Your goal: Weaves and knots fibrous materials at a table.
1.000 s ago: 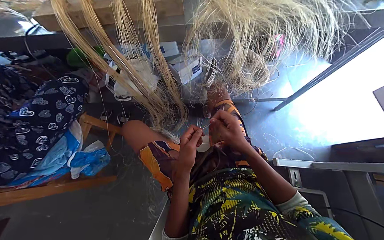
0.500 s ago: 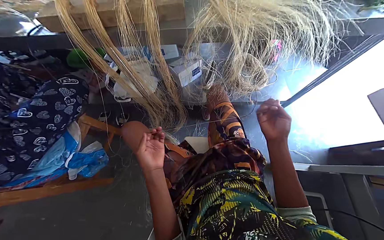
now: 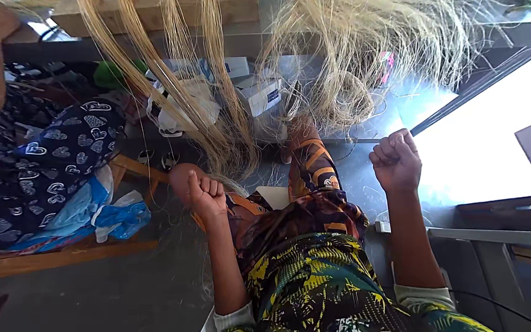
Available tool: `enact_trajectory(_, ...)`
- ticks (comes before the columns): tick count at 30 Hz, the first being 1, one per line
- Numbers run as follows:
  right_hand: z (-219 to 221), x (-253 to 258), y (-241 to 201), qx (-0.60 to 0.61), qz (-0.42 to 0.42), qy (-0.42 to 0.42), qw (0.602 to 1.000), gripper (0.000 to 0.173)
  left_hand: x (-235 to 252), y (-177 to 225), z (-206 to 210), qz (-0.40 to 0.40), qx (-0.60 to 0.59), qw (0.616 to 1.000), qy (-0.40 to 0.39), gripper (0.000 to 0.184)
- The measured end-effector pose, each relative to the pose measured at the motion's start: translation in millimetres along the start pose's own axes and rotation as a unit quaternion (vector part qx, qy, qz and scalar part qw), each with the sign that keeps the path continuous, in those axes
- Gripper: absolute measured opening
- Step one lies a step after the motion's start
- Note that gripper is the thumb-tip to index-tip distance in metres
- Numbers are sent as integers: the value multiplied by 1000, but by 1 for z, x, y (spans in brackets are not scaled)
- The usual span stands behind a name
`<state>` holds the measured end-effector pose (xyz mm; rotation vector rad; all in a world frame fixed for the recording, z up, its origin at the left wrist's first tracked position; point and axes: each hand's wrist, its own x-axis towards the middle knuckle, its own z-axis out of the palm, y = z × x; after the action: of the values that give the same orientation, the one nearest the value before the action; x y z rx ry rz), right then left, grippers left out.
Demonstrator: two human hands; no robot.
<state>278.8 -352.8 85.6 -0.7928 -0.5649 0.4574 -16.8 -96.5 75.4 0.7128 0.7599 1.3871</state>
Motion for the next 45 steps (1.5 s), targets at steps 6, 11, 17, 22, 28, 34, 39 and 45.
enact_trajectory(6,2,-2,6,-21,20,-34,999,26,10,13,0,75,55,996,10,47)
enact_trajectory(11,27,-14,34,-66,49,-73,994,22,-21,-20,29,61,74,990,-102,48)
enact_trajectory(17,4,-5,24,-168,-18,-59,984,19,10,22,-10,161,98,981,53,46)
enact_trajectory(22,47,-20,52,-147,-7,-73,986,20,-29,-12,11,113,71,991,-34,51)
enact_trajectory(28,5,-19,29,-459,-118,-90,876,22,-1,18,-13,217,122,969,10,41)
enact_trajectory(34,33,-18,27,-507,-222,-69,830,21,-6,16,5,226,107,967,53,43)
enact_trajectory(39,64,-23,41,-527,-260,-132,798,19,-24,-9,17,243,133,958,-78,42)
enact_trajectory(45,18,-10,18,-559,-216,0,801,24,-6,12,5,157,76,983,64,43)
